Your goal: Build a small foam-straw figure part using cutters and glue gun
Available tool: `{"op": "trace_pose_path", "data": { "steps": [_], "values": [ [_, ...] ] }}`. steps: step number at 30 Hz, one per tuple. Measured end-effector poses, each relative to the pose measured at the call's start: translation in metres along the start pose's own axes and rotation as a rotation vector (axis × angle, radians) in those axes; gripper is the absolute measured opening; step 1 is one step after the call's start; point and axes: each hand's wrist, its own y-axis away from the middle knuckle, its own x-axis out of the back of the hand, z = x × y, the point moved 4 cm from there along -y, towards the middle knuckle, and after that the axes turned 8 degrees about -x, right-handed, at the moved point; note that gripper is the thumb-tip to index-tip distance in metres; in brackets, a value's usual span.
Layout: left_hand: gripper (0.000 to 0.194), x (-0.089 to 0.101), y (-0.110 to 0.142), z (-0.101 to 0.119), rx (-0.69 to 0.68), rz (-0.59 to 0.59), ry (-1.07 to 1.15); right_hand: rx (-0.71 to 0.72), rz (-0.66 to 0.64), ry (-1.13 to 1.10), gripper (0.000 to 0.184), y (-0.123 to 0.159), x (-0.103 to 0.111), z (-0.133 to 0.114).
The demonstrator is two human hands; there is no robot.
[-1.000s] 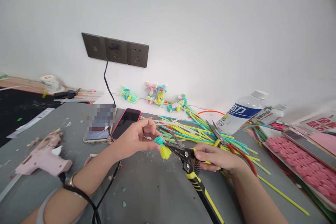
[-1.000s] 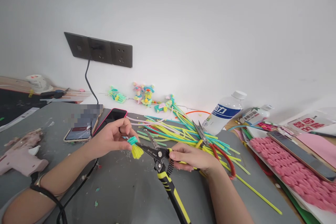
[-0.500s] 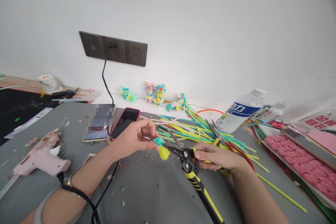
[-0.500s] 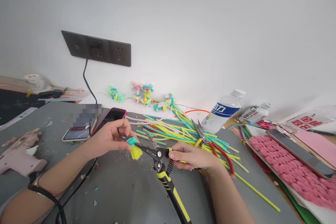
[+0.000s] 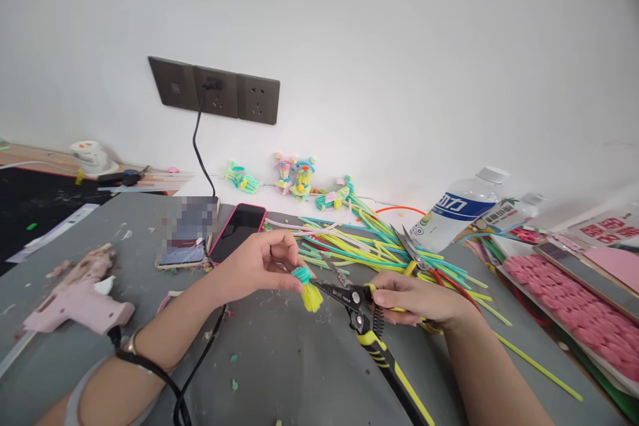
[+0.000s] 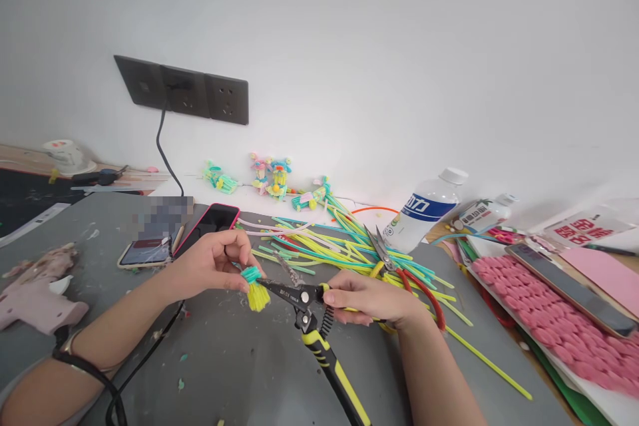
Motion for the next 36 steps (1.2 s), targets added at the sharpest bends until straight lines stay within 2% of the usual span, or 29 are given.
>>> {"op": "trace_pose_path", "data": {
  "steps": [4, 14, 25, 36],
  "values": [
    [0.036, -0.001, -0.001, 0.000, 0.010, 0.009, 0.009, 0.012, 0.003, 0.012, 0.056, 0.001, -0.001, -0.003],
    [0.031, -0.004, -0.001, -0.001, 0.045, -0.091, 0.049, -0.017, -0.060, 0.007, 0.057, 0.003, -0.001, -0.001],
    [0.033, -0.005, -0.002, -0.002, 0.040, -0.085, 0.058, -0.003, -0.055, -0.020, 0.055, 0.003, 0.000, 0.001],
    [0.032, -0.007, -0.001, 0.003, 0.004, -0.118, 0.119, 0.055, -0.114, -0.067, 0.058, 0.000, 0.005, 0.007]
  ]
}}
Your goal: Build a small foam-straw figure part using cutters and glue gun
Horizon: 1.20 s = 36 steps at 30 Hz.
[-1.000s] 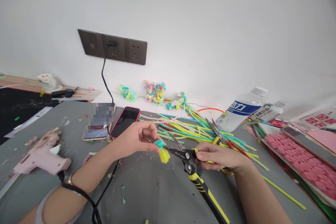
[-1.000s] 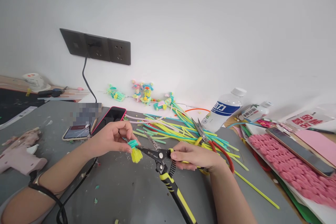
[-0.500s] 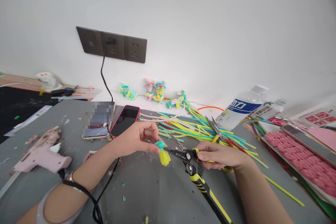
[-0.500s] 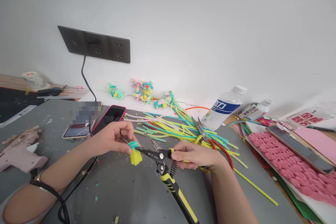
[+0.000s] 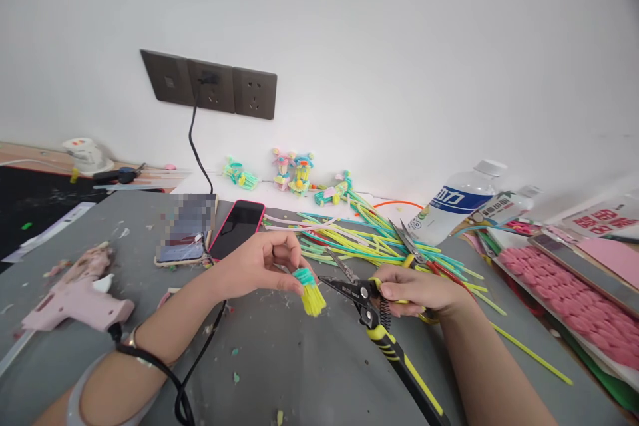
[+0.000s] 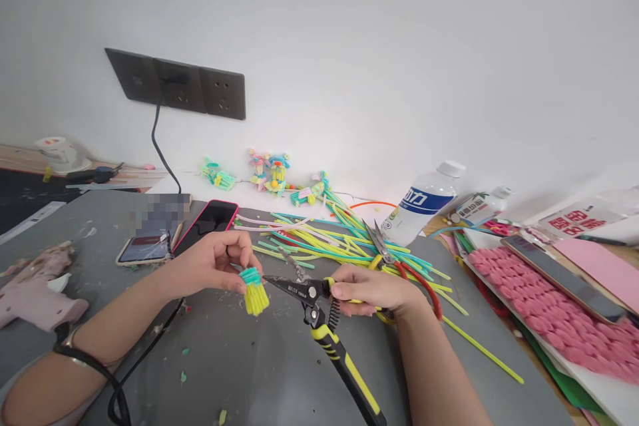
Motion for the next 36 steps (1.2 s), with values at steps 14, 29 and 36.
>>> {"op": "trace_pose_path", "data": {
  "steps": [14, 29, 36],
  "values": [
    [0.033, -0.0016, -0.0007, -0.0031, 0.037, -0.033, 0.003, -0.039, -0.017, 0.025, 0.056, 0.0005, -0.0009, 0.0015],
    [0.034, -0.0014, 0.0018, -0.0058, 0.068, -0.041, -0.029, -0.080, -0.011, 0.066, 0.054, 0.0030, -0.0033, -0.0001],
    [0.035, -0.0009, 0.0014, -0.0066, 0.072, -0.040, -0.039, -0.077, -0.001, 0.049, 0.053, 0.0030, -0.0044, -0.0005]
  ]
}}
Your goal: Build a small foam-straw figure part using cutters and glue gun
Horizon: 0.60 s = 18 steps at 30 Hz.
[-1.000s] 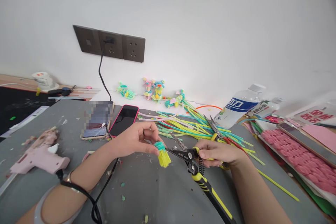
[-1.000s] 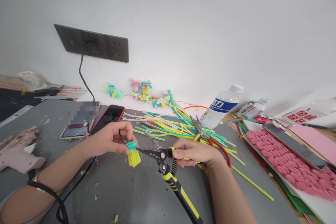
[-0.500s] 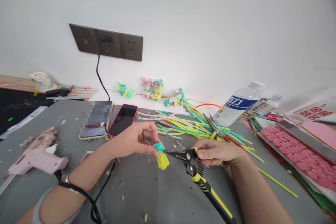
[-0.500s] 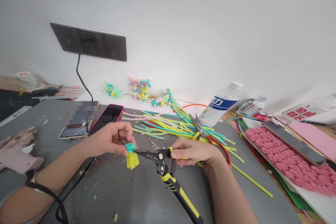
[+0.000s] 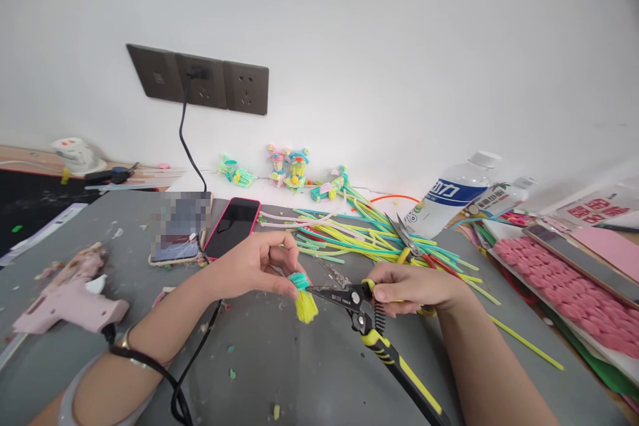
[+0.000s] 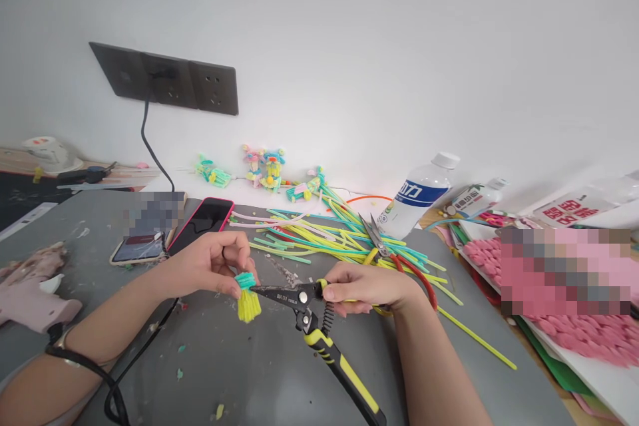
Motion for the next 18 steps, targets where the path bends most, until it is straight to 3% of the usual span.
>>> {"op": "trace_pose_path", "data": {
  "steps": [18],
  "values": [
    [0.035, -0.0017, 0.0001, 0.0008, -0.009, -0.016, -0.015, -0.004, -0.022, 0.004, 0.051, 0.0010, 0.0024, 0.0033]
  ]
}}
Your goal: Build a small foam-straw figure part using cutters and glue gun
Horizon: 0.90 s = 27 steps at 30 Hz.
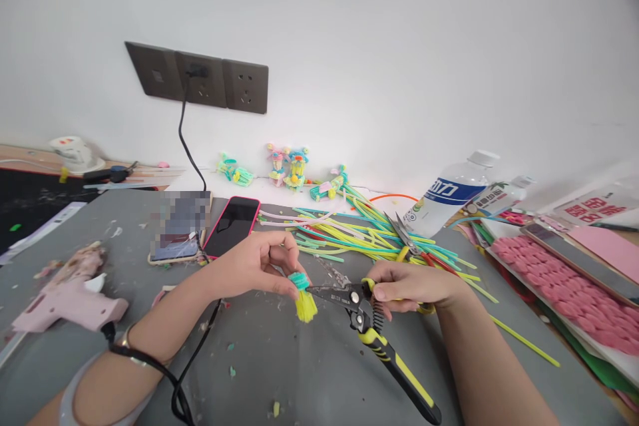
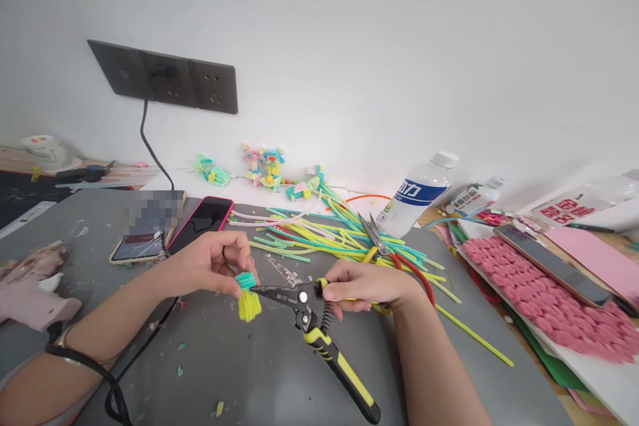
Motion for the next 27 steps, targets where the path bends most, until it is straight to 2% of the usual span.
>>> {"op": "trace_pose_path", "data": {
  "steps": [17, 27],
  "values": [
    [0.034, -0.0011, 0.0003, 0.0025, -0.001, -0.010, -0.006, -0.007, -0.030, 0.014, 0.054, -0.0008, -0.0037, -0.0095],
    [0.033, -0.0010, 0.0002, 0.0017, 0.006, -0.005, -0.004, -0.010, -0.050, 0.005, 0.055, -0.0007, -0.0024, -0.0071]
  ]
}}
